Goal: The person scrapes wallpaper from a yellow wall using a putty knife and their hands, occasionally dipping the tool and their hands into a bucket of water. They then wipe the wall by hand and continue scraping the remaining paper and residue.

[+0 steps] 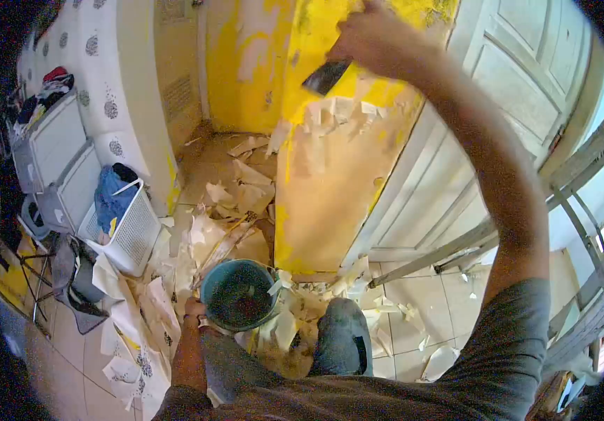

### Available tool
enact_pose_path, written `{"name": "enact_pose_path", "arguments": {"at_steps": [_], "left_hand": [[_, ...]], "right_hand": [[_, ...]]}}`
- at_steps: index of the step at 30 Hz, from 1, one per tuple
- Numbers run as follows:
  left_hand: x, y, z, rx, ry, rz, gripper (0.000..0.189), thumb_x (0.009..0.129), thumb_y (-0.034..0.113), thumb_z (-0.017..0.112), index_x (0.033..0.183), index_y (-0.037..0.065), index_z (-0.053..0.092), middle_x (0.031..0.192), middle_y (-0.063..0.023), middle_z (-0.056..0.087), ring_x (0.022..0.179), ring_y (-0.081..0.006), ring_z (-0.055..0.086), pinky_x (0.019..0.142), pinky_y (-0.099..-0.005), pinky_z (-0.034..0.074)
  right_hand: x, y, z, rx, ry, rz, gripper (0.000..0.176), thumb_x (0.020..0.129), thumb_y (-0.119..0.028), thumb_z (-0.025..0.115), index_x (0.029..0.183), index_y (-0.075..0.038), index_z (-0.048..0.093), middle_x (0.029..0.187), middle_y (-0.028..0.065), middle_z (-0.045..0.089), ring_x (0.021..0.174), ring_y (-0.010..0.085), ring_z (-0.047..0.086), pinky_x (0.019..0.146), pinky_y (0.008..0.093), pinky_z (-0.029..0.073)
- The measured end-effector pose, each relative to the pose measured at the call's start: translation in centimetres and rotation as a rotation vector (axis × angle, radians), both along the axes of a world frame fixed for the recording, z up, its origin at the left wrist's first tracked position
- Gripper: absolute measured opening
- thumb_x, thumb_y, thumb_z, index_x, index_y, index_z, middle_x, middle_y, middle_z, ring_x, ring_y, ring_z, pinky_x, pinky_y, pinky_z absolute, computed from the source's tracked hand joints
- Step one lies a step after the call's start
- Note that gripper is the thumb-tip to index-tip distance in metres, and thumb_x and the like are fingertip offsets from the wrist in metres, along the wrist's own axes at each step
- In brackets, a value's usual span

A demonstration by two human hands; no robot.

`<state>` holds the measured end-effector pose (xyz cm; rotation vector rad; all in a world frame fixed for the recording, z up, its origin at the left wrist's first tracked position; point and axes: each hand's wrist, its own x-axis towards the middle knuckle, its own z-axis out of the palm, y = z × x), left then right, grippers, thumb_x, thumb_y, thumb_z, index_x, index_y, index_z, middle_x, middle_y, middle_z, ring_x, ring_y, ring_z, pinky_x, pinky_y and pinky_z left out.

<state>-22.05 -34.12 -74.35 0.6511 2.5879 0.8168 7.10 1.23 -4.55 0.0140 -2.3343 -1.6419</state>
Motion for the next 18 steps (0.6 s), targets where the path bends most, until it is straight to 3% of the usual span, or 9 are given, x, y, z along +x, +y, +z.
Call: {"name": "enact_pose_path", "arguments": {"at_steps": [1, 2, 3, 8, 11, 12, 15, 16, 18], "left_hand": [[-0.3, -0.5, -0.8, 0.079, 0.113, -0.002, 0.018, 0.070, 0.014, 0.068, 0.078, -0.001, 0.074, 0.073, -0.0247, 0.070, 0.077, -0.0403, 0.071, 0.068, -0.0447, 0.055], [-1.2, 0.2, -1.0, -0.047, -0.195, 0.164, 0.021, 0.068, 0.014, 0.068, 0.080, -0.001, 0.075, 0.081, -0.0257, 0.071, 0.076, -0.0417, 0.070, 0.070, -0.0457, 0.055], [-2.0, -0.1, -1.3, -0.051, -0.192, 0.148, 0.021, 0.068, 0.014, 0.068, 0.080, -0.001, 0.075, 0.081, -0.0257, 0.071, 0.076, -0.0417, 0.070, 0.070, -0.0457, 0.055], [-8.2, -2.0, -9.2, -0.025, 0.304, 0.108, 0.023, 0.074, 0.014, 0.061, 0.085, -0.002, 0.073, 0.096, -0.0272, 0.071, 0.083, -0.0414, 0.071, 0.075, -0.0465, 0.056], [-8.0, -2.7, -1.4, -0.105, 0.005, 0.154, 0.021, 0.077, 0.015, 0.060, 0.085, -0.002, 0.070, 0.094, -0.0255, 0.071, 0.087, -0.0415, 0.069, 0.079, -0.0469, 0.056], [-11.8, -4.0, -6.5, -0.216, 0.220, -0.032, 0.019, 0.077, 0.013, 0.062, 0.087, -0.001, 0.068, 0.090, -0.0241, 0.070, 0.088, -0.0410, 0.068, 0.079, -0.0464, 0.055], [-11.0, -5.1, -2.3, -0.230, 0.145, -0.035, 0.020, 0.078, 0.014, 0.063, 0.090, -0.003, 0.065, 0.088, -0.0244, 0.068, 0.092, -0.0419, 0.067, 0.079, -0.0474, 0.055], [-13.1, -5.6, -6.3, -0.159, -0.037, 0.164, 0.023, 0.080, 0.014, 0.064, 0.094, -0.003, 0.063, 0.093, -0.0269, 0.068, 0.095, -0.0439, 0.066, 0.081, -0.0487, 0.054], [-9.8, -6.1, -3.2, -0.122, 0.054, 0.163, 0.024, 0.080, 0.016, 0.064, 0.094, -0.004, 0.062, 0.095, -0.0277, 0.068, 0.096, -0.0447, 0.066, 0.082, -0.0498, 0.053]], "right_hand": [[0.6, 1.0, 1.1, -0.055, 0.053, 0.017, 0.038, 0.085, -0.010, 0.058, 0.113, -0.029, 0.073, 0.085, 0.0005, 0.061, 0.095, 0.0211, 0.063, 0.098, 0.0426, 0.037], [0.9, 1.5, 0.9, -0.058, 0.056, 0.003, 0.038, 0.085, -0.010, 0.058, 0.113, -0.029, 0.073, 0.085, 0.0005, 0.061, 0.095, 0.0211, 0.063, 0.098, 0.0426, 0.037], [1.3, 2.0, 0.5, -0.069, 0.010, 0.001, 0.038, 0.085, -0.010, 0.057, 0.113, -0.030, 0.073, 0.085, 0.0010, 0.061, 0.095, 0.0212, 0.063, 0.099, 0.0428, 0.037], [0.5, 1.8, -6.6, -0.118, -0.042, 0.027, 0.039, 0.084, -0.008, 0.057, 0.112, -0.031, 0.072, 0.086, 0.0016, 0.060, 0.092, 0.0203, 0.063, 0.093, 0.0394, 0.038], [1.6, 2.0, -7.0, -0.196, -0.081, 0.047, 0.038, 0.086, -0.008, 0.056, 0.110, -0.032, 0.073, 0.085, 0.0016, 0.061, 0.093, 0.0195, 0.063, 0.092, 0.0386, 0.038], [2.3, 2.0, -5.9, -0.239, -0.037, 0.001, 0.036, 0.087, -0.009, 0.056, 0.110, -0.031, 0.073, 0.085, 0.0014, 0.062, 0.094, 0.0188, 0.063, 0.093, 0.0387, 0.038], [4.4, 2.2, -1.1, -0.115, 0.095, -0.065, 0.034, 0.087, -0.011, 0.056, 0.111, -0.029, 0.074, 0.086, 0.0010, 0.063, 0.096, 0.0189, 0.064, 0.096, 0.0394, 0.039], [4.9, 0.8, 0.2, -0.145, 0.091, -0.168, 0.035, 0.091, -0.011, 0.055, 0.114, -0.030, 0.074, 0.088, 0.0012, 0.065, 0.095, 0.0185, 0.062, 0.092, 0.0405, 0.037], [5.1, -1.6, 0.7, -0.182, 0.075, -0.282, 0.038, 0.095, -0.008, 0.055, 0.120, -0.031, 0.073, 0.090, 0.0016, 0.066, 0.093, 0.0180, 0.061, 0.091, 0.0417, 0.035]]}}
